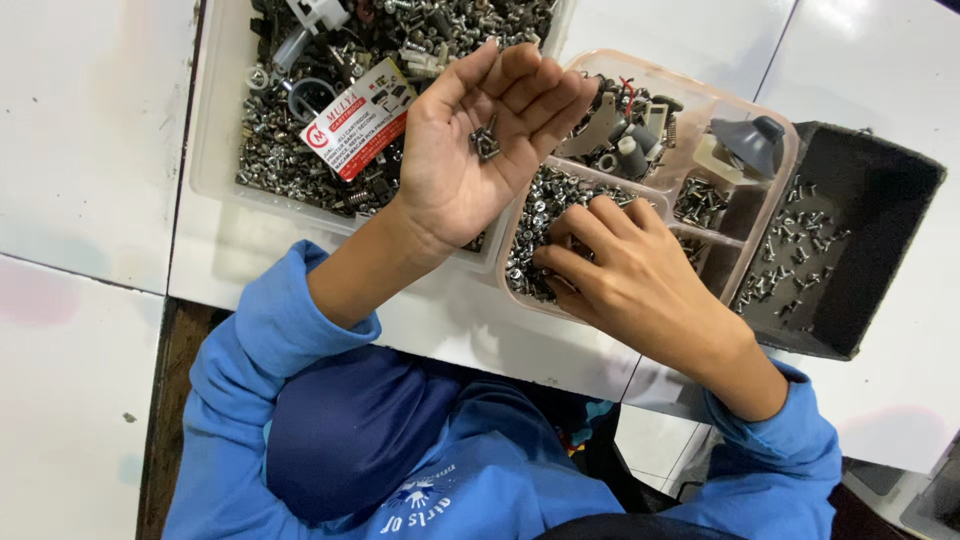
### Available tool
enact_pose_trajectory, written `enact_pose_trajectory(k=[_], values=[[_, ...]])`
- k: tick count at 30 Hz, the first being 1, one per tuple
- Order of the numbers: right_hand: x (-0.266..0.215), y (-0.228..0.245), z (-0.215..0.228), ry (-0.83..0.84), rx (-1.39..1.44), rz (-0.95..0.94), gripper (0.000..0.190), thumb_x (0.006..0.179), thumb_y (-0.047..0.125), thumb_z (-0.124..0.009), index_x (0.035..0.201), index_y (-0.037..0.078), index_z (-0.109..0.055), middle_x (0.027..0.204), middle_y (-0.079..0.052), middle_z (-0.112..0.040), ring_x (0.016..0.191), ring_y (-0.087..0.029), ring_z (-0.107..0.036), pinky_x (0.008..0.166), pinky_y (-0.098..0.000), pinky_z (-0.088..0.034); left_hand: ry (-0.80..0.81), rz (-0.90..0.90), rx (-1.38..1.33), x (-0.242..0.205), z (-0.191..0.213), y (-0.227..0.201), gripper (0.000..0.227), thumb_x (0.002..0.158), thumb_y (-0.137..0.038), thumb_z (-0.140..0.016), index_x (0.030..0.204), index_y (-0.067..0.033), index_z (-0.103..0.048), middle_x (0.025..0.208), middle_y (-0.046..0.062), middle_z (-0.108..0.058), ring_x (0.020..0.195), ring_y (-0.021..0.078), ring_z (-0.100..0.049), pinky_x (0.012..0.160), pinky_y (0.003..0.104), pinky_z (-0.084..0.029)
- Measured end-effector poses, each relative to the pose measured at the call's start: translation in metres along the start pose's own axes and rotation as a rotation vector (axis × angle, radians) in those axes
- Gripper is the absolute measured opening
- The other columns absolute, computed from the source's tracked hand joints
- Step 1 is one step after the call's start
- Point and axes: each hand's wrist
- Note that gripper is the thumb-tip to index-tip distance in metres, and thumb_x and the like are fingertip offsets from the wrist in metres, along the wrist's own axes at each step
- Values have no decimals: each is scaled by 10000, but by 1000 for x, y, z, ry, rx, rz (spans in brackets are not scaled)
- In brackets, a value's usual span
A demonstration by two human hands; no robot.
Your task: The person sorts small metal screws and hardware from a large plastic bin into a compartmentalized organizer. They pick up individual screws, examine them, and place them into specific sections of the organizer or a separate black tray.
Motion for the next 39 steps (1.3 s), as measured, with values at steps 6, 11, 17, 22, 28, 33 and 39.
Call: enact_pose_trajectory(k=[6,11,17,22,28,33,39], values=[[1,-1,2,-15,-1,12,116,795,194,-621,885,143,-568,855,-65,-471,747,-243,-437,586,-349,-345,-18,2,-1,-1,-1,0,312,907,-165,-422,931,69,-627,939,187,-638,1025,341,-553,1037,403,-371],[1,-1,0,-1,-57,19,127,787,191,-607,826,131,-502,846,-59,-467,732,-235,-427,579,-347,-323,-53,6,-12,0,0,-1,302,897,-161,-431,918,65,-629,930,187,-640,1007,343,-563,1032,415,-376],[-1,-2,-1,37,-23,7,176,779,219,-609,855,112,-492,853,-60,-460,752,-237,-439,609,-351,-332,-25,9,2,0,1,-1,306,902,-169,-429,926,59,-632,941,182,-639,1019,338,-559,1038,405,-374],[-1,-3,0,33,-27,17,188,771,235,-619,850,121,-491,840,-53,-459,748,-234,-433,611,-353,-327,-51,-12,25,0,-2,-1,297,888,-165,-444,898,59,-640,912,181,-644,991,341,-569,1019,408,-382],[-1,-6,9,49,113,62,145,891,209,-542,819,96,-488,770,-58,-450,713,-230,-448,670,-349,-340,-41,-12,28,0,-2,0,286,885,-165,-458,903,58,-635,915,183,-642,991,332,-570,1020,406,-377],[-4,-9,13,104,127,80,153,880,222,-551,832,86,-497,799,-58,-465,732,-238,-435,644,-356,-321,-24,-10,22,0,-2,0,292,890,-169,-457,913,60,-636,923,183,-643,993,327,-572,1019,398,-382],[-7,-12,29,-113,657,-12,61,803,13,-558,764,15,-512,890,-101,-611,754,-185,-598,693,-269,-470,-20,-23,16,0,0,1,292,894,-165,-451,919,69,-623,926,193,-638,991,332,-572,1020,411,-378]])
Point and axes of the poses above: each hand's wrist, its own x-axis towards the middle knuckle, its own z-axis out of the back of the hand, y = z × x
